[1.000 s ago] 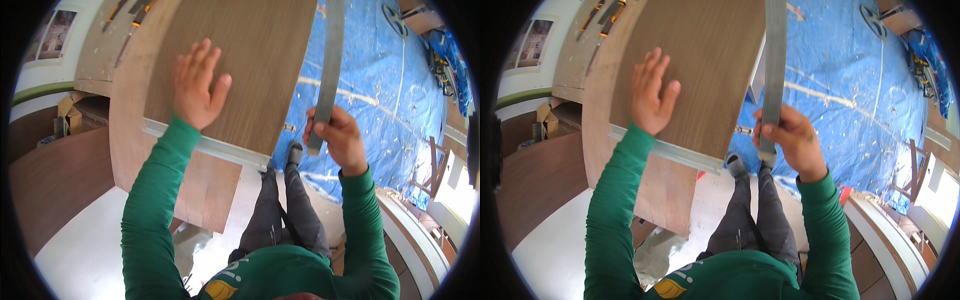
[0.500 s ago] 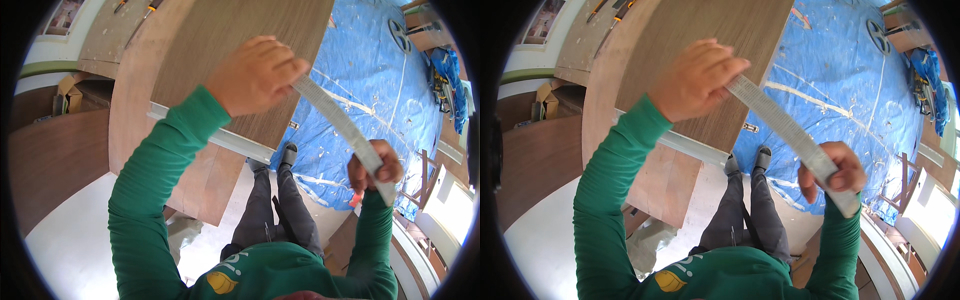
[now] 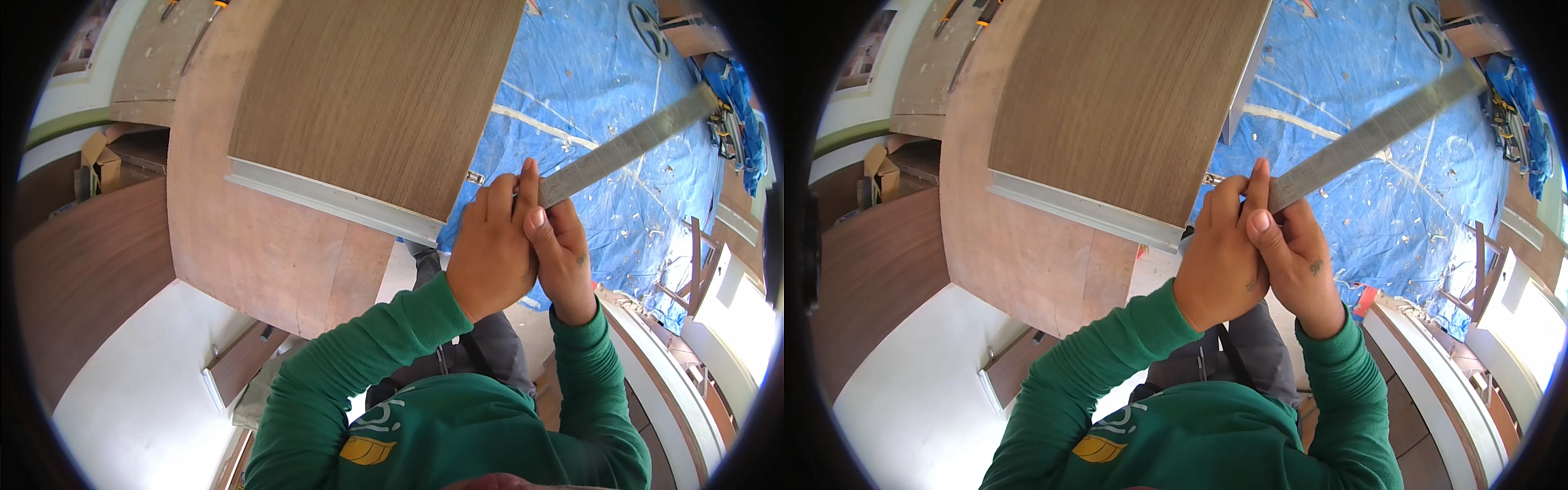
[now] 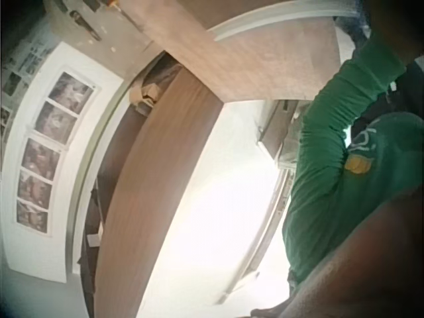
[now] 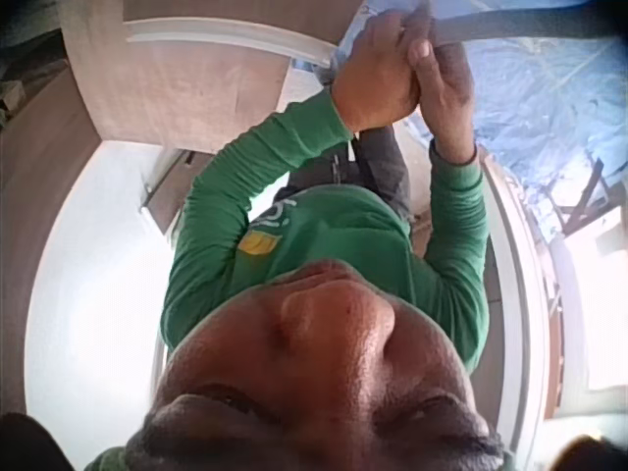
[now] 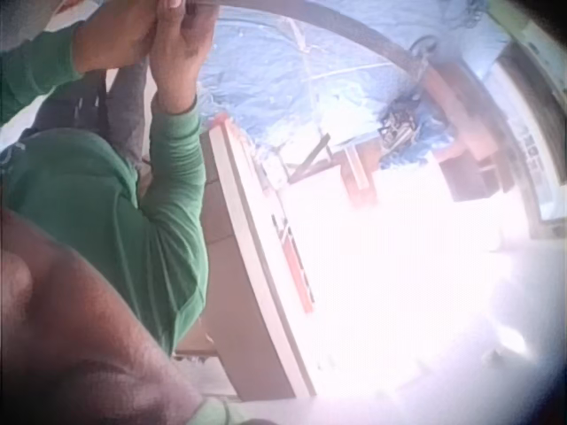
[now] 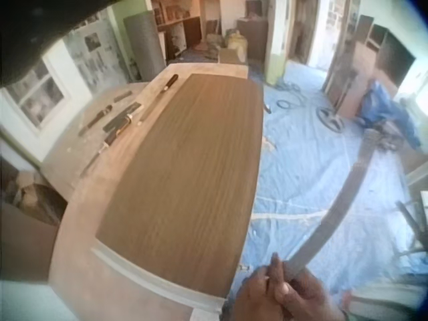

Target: The person attaches a wooden cabinet door to a cabinet frame using a screwdriver to tighten hinges. They then use a sanding block to smooth the door edges and surface. The person works on a single door throughout the clip.

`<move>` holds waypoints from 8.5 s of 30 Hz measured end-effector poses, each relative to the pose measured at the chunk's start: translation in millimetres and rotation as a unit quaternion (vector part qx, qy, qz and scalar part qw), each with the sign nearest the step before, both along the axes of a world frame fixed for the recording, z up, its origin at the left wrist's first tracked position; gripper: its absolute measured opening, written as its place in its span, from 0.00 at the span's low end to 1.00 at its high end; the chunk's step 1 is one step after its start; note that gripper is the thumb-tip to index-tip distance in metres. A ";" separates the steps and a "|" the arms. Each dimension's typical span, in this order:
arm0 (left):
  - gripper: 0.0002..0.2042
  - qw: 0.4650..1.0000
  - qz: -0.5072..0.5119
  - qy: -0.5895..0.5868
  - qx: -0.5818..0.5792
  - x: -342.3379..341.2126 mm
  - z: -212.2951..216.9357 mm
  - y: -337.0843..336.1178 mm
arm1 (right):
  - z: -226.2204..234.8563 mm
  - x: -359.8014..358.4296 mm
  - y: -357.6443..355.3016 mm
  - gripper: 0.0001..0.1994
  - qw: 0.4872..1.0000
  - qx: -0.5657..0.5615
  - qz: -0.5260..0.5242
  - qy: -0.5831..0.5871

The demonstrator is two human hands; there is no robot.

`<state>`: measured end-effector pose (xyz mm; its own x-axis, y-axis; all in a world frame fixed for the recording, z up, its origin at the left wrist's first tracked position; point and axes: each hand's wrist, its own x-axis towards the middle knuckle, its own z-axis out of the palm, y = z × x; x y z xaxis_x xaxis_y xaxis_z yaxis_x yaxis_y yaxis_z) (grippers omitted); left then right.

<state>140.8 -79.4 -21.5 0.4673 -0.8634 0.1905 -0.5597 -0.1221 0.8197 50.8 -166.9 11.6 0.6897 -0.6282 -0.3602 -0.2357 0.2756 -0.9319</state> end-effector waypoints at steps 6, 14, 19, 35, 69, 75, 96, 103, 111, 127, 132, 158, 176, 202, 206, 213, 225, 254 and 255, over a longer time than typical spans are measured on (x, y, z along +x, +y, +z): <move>0.41 0.994 -0.043 0.099 -0.033 14.9 -0.3 16.7 | -10.4 -3.5 -6.5 0.17 0.994 0.106 -0.012 0.007; 0.27 0.985 0.102 -0.138 -0.011 158.3 -27.8 34.5 | -24.0 36.0 -36.1 0.13 0.992 0.052 -0.061 -0.095; 0.21 0.953 0.157 -0.260 0.009 197.9 -57.4 36.6 | -19.2 57.0 -34.4 0.13 0.998 -0.041 -0.039 -0.029; 0.22 0.961 0.159 -0.225 0.035 190.7 -52.1 38.8 | -74.7 86.0 -64.2 0.13 0.921 -0.378 0.014 0.092; 0.21 0.942 0.170 -0.287 0.036 186.3 -50.0 36.0 | -63.2 29.6 16.7 0.06 0.908 -0.412 0.049 0.060; 0.20 0.951 0.153 -0.267 0.016 188.1 -50.6 36.3 | -66.9 66.7 -23.5 0.04 0.874 -0.479 0.041 0.068; 0.16 0.968 0.153 -0.200 0.003 192.4 -58.5 35.2 | -60.2 69.8 -35.1 0.04 0.881 -0.453 0.029 0.132; 0.16 0.965 0.141 -0.221 -0.020 195.3 -60.6 35.9 | -59.0 57.8 3.0 0.05 0.887 -0.445 0.038 0.118; 0.18 0.971 0.117 -0.202 0.045 191.8 -52.9 34.2 | -49.3 20.8 62.4 0.09 0.903 -0.402 0.113 0.102; 0.17 0.963 0.146 -0.225 -0.001 195.3 -61.2 36.2 | -70.5 114.3 -124.6 0.04 0.815 -0.563 0.005 0.134; 0.17 0.965 0.150 -0.214 -0.006 194.4 -59.5 34.1 | -74.8 82.8 -83.5 0.03 0.799 -0.590 0.075 0.091; 0.17 0.971 0.188 -0.149 -0.023 192.1 -57.1 35.8 | -70.3 60.3 -60.7 0.10 0.756 -0.620 0.193 0.085; 0.33 0.922 0.121 -0.311 0.198 187.3 -48.9 23.8 | -76.5 53.2 -24.0 0.04 0.854 -0.515 0.059 0.042; 0.42 0.908 -0.031 -0.321 0.268 90.8 -29.7 -45.1 | -134.6 -350.5 -64.5 0.05 0.894 -0.214 -0.100 0.380; 0.41 0.897 0.002 -0.351 0.268 121.8 -39.3 -127.4 | -158.2 -364.6 -114.7 0.06 0.881 -0.211 -0.055 0.421; 0.34 0.896 0.020 -0.366 0.253 202.6 -47.4 -315.4 | -161.9 -369.4 -229.7 0.05 0.898 -0.149 -0.058 0.411; 0.31 0.892 0.092 -0.341 0.281 305.8 -63.5 -577.1 | -168.8 -473.3 -255.7 0.05 0.881 -0.063 -0.086 0.462; 0.39 0.867 0.163 -0.325 0.340 61.3 -20.4 -173.3 | -216.9 -327.7 -435.7 0.05 0.890 -0.247 0.095 0.372; 0.39 0.864 0.171 -0.322 0.346 47.3 -21.5 -150.1 | -210.8 -307.8 -441.4 0.06 0.889 -0.260 0.114 0.359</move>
<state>188.1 -229.5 -43.0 0.7071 -0.7071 -0.0014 -0.7070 -0.7070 0.0157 -257.1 -608.3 -199.1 0.5299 -0.7119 -0.4609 -0.8155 -0.2788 -0.5071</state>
